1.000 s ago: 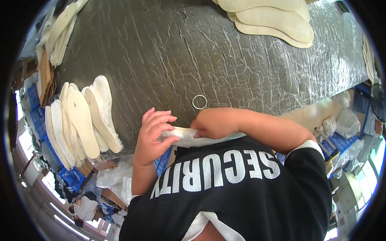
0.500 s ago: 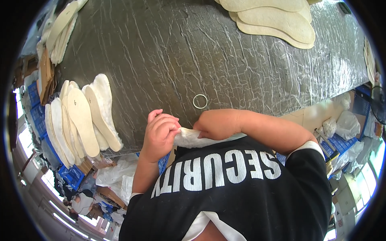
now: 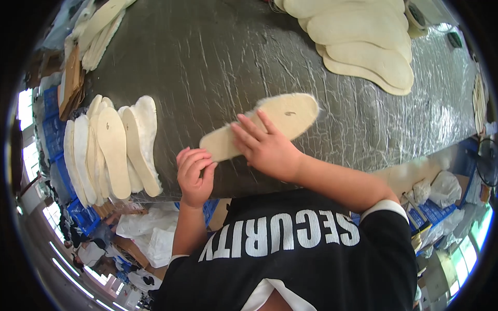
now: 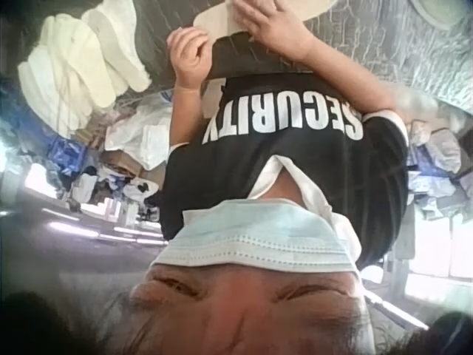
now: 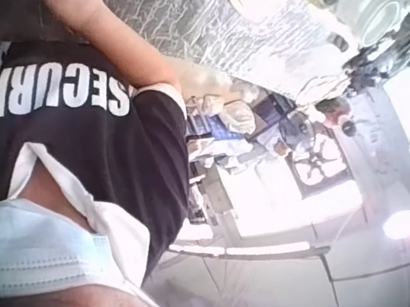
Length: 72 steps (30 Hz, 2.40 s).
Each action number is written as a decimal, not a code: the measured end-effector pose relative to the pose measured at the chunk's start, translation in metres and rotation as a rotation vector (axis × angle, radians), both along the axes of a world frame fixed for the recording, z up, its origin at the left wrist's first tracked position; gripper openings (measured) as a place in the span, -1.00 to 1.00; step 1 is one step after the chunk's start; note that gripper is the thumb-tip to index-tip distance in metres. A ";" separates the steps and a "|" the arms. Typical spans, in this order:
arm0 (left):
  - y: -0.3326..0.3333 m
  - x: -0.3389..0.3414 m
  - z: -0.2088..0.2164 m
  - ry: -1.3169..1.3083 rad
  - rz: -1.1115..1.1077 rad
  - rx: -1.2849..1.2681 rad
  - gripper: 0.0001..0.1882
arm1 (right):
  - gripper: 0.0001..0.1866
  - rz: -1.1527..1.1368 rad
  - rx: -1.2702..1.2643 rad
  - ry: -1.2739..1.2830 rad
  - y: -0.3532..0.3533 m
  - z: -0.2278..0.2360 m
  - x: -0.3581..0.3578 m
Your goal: Manually assembling or pairing shoe insoles with lining material in a factory setting.
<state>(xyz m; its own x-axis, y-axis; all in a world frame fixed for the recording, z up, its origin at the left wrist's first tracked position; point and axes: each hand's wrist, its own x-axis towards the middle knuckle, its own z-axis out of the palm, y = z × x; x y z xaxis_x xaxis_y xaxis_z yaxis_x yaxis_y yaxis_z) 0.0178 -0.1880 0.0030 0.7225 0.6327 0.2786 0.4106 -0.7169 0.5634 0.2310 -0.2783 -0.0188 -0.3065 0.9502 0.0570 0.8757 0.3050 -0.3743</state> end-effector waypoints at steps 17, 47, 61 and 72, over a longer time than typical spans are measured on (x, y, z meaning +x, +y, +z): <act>0.032 0.040 -0.012 0.299 0.021 -0.369 -0.63 | -0.61 -0.213 -0.131 0.216 0.043 -0.003 0.023; 0.071 0.056 -0.016 0.301 -0.384 -0.793 -0.96 | -0.86 -0.102 -0.167 0.420 0.043 -0.003 0.020; 0.056 0.049 -0.011 0.273 -0.281 -0.809 -0.83 | -0.84 -0.080 -0.260 0.294 0.056 0.004 0.021; 0.047 0.042 -0.034 0.293 0.062 -0.328 -0.82 | -0.43 -0.124 -0.086 0.029 0.075 0.001 0.028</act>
